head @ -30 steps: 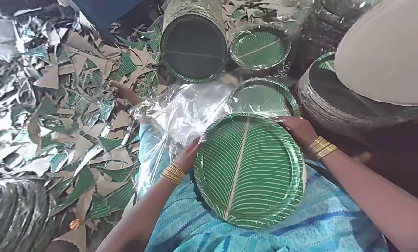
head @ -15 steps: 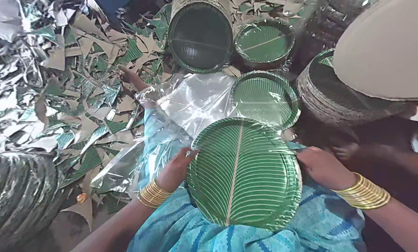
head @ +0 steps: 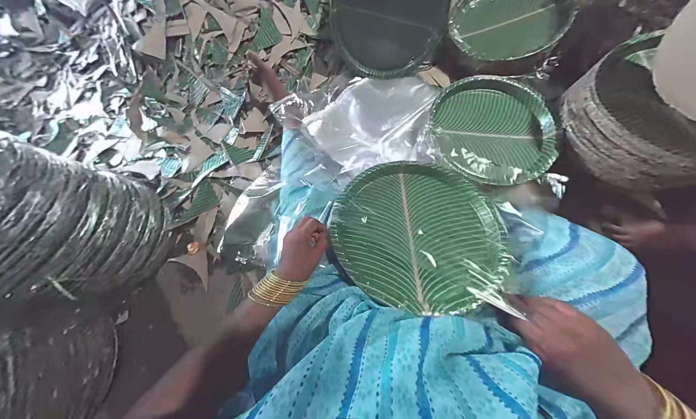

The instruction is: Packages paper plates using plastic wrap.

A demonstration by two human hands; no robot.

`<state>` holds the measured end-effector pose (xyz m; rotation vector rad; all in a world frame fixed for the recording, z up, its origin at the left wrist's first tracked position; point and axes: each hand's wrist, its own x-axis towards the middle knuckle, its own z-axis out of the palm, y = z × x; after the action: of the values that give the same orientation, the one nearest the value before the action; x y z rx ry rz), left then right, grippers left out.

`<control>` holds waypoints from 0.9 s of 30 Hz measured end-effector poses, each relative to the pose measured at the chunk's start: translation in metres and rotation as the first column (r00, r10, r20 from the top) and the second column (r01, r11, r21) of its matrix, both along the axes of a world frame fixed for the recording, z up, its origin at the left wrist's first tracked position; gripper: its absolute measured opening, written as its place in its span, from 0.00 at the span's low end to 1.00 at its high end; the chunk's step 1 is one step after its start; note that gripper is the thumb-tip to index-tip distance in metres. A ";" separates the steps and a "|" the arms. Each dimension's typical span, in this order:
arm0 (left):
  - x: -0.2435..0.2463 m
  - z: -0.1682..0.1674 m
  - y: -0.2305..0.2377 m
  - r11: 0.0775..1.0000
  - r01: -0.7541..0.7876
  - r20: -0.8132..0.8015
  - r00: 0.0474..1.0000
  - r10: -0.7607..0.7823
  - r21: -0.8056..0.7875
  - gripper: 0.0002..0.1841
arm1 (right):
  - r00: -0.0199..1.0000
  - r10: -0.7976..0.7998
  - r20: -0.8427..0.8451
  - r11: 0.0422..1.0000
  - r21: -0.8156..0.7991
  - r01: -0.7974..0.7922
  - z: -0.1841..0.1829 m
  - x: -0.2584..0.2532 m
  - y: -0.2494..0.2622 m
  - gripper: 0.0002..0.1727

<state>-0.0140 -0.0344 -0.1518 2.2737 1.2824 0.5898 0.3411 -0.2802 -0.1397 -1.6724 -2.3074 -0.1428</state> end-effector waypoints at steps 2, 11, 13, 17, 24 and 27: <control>-0.009 -0.001 0.001 0.999 -0.005 0.070 0.998 0.002 0.034 0.07 | 0.999 0.000 -0.044 1.000 0.020 0.001 0.012 -0.009 -0.002 0.16; 0.050 0.140 0.088 0.994 -0.045 0.699 0.708 0.101 -0.098 0.07 | 0.751 -0.256 -0.609 0.925 0.073 0.374 0.097 0.098 0.085 0.14; 0.050 0.172 0.079 1.000 0.007 0.748 0.664 -0.014 0.013 0.11 | 0.671 -0.164 -0.723 0.928 0.119 0.354 0.118 0.104 0.080 0.11; 0.006 0.160 0.040 0.951 0.302 0.671 0.693 -0.264 0.062 0.12 | 0.495 -0.079 -0.865 0.994 -0.030 0.106 0.138 0.090 0.028 0.10; -0.054 0.051 0.002 0.483 0.611 0.351 0.775 -0.525 -0.627 0.09 | 0.168 -0.623 -0.764 0.782 -0.603 0.158 0.075 0.099 0.050 0.23; -0.045 0.049 0.013 0.841 0.359 0.408 0.894 -0.185 -0.404 0.08 | 0.365 -0.799 -0.478 0.584 -0.762 0.281 0.033 0.069 0.110 0.32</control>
<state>-0.0590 -0.0217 -0.1026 1.7943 0.7888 0.4876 0.4098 -0.1702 -0.1069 -2.1258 -0.9836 1.0803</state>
